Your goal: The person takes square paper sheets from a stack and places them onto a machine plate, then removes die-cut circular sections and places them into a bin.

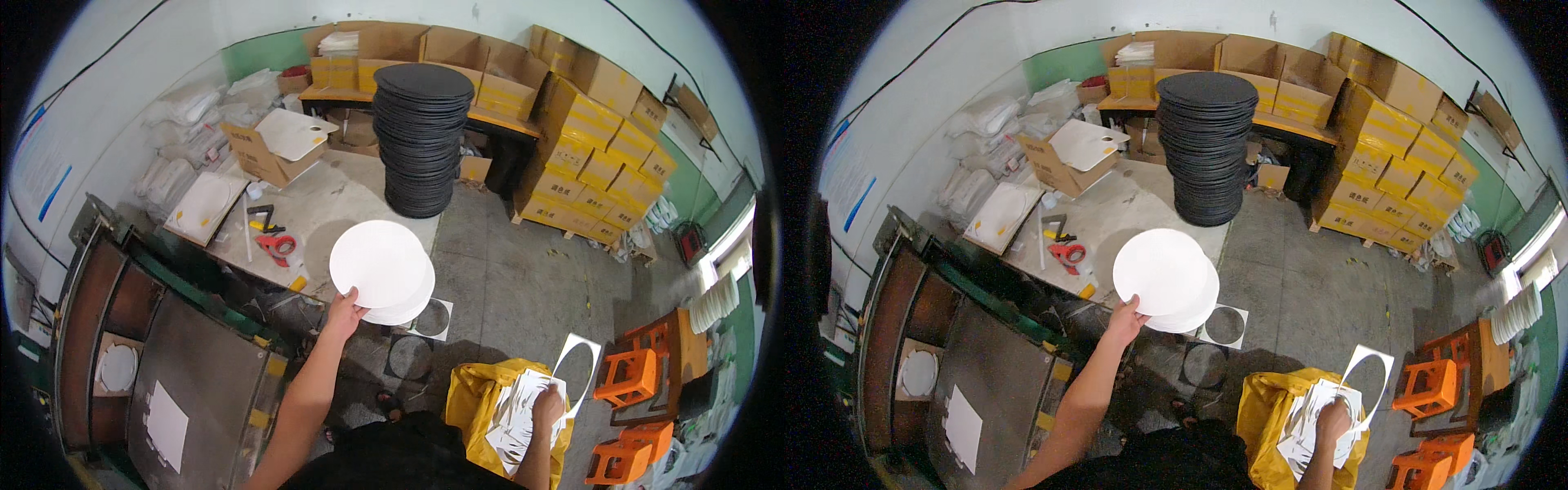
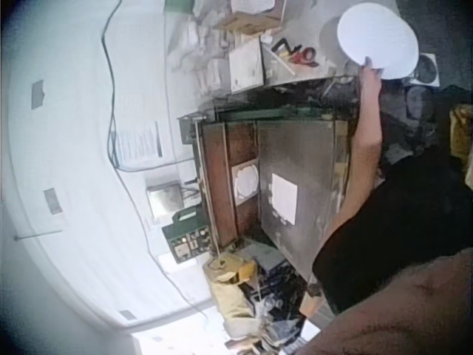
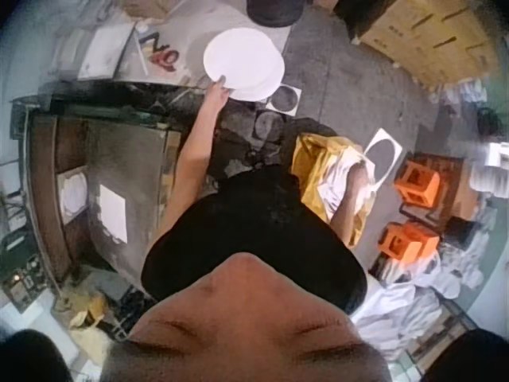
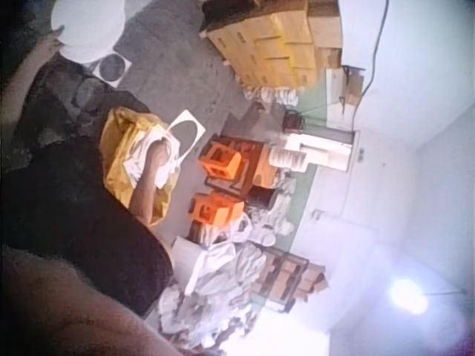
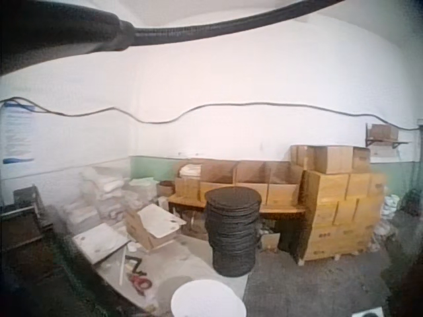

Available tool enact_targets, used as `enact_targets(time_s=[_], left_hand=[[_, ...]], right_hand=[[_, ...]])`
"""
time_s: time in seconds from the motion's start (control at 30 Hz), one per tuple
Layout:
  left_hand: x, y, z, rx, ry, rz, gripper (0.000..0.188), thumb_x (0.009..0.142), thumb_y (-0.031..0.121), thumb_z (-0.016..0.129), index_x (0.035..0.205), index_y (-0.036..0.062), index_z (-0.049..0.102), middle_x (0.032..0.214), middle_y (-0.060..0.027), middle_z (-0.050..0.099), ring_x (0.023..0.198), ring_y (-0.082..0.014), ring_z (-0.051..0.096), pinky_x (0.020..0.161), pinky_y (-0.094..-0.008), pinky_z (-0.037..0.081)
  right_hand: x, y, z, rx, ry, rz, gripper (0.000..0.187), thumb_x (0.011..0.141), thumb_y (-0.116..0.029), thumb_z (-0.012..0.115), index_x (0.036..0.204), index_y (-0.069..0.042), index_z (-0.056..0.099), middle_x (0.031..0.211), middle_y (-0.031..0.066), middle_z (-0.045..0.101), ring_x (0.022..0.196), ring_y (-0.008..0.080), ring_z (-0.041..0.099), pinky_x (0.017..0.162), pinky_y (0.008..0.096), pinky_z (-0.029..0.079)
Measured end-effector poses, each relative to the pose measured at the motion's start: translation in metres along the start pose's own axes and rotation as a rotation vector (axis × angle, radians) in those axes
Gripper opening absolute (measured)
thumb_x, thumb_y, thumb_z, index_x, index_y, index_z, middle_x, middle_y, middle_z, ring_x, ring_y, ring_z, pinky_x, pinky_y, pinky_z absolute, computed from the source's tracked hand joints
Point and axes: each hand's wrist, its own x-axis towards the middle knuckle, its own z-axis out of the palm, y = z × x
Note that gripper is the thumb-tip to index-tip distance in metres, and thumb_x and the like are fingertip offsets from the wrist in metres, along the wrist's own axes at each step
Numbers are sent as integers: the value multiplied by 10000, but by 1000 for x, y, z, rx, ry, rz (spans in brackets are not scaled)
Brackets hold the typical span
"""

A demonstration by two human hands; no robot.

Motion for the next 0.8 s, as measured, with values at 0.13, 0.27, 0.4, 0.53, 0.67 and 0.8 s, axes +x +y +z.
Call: enact_targets(time_s=[0.13, 0.27, 0.4, 0.53, 0.67, 0.8], left_hand=[[8, -14, 6, 134, 125, -40, 494, 992, 198, 522, 1392, -6, 316, 1368, -195, 450, 1220, -341, 517, 978, -471, 502], [12, -17, 11, 161, 135, -63, 498, 987, 207, 531, 1377, -23, 323, 1371, -196, 451, 1216, -331, 521, 984, -485, 493], [21, -19, 21, 60, 65, -146, 512, 971, 205, 560, 1368, -26, 333, 1339, -194, 489, 1182, -317, 547, 975, -476, 493], [-21, 10, -9, 355, 157, -75, 493, 946, 185, 587, 1333, -49, 388, 1155, -164, 604, 1014, -260, 621, 847, -398, 537], [-124, -21, -103, 435, 296, 250, 376, 944, 198, 597, 1253, 12, 490, 969, -87, 640, 807, -161, 598, 707, -324, 524], [-282, -68, -191, 476, 687, 157, 373, 938, 220, 585, 1256, 33, 528, 988, -82, 664, 880, -175, 635, 743, -329, 520]], right_hand=[[-36, 37, 79, 47, -404, 322, 598, 763, -204, 617, 1276, 40, 430, 1195, 255, 559, 1132, 406, 551, 901, 517, 473], [-92, 108, 239, 136, -702, 228, 583, 751, -320, 684, 1181, 37, 522, 1068, 234, 627, 1012, 426, 595, 887, 489, 478], [-115, 110, 305, 979, -1400, 667, 292, 802, -309, 695, 886, -55, 579, 731, 104, 546, 628, 309, 554, 560, 446, 491], [-84, -3, 271, 811, -1307, 422, 150, 874, -238, 626, 894, -97, 580, 659, 75, 506, 531, 246, 520, 473, 404, 455], [-36, -88, 266, 704, -1505, 294, 138, 916, -184, 553, 977, -67, 592, 807, 105, 643, 604, 187, 608, 478, 292, 447], [-9, -156, 261, 549, -1637, -68, 143, 918, -200, 559, 943, -61, 582, 836, 110, 631, 640, 236, 608, 534, 353, 476]])
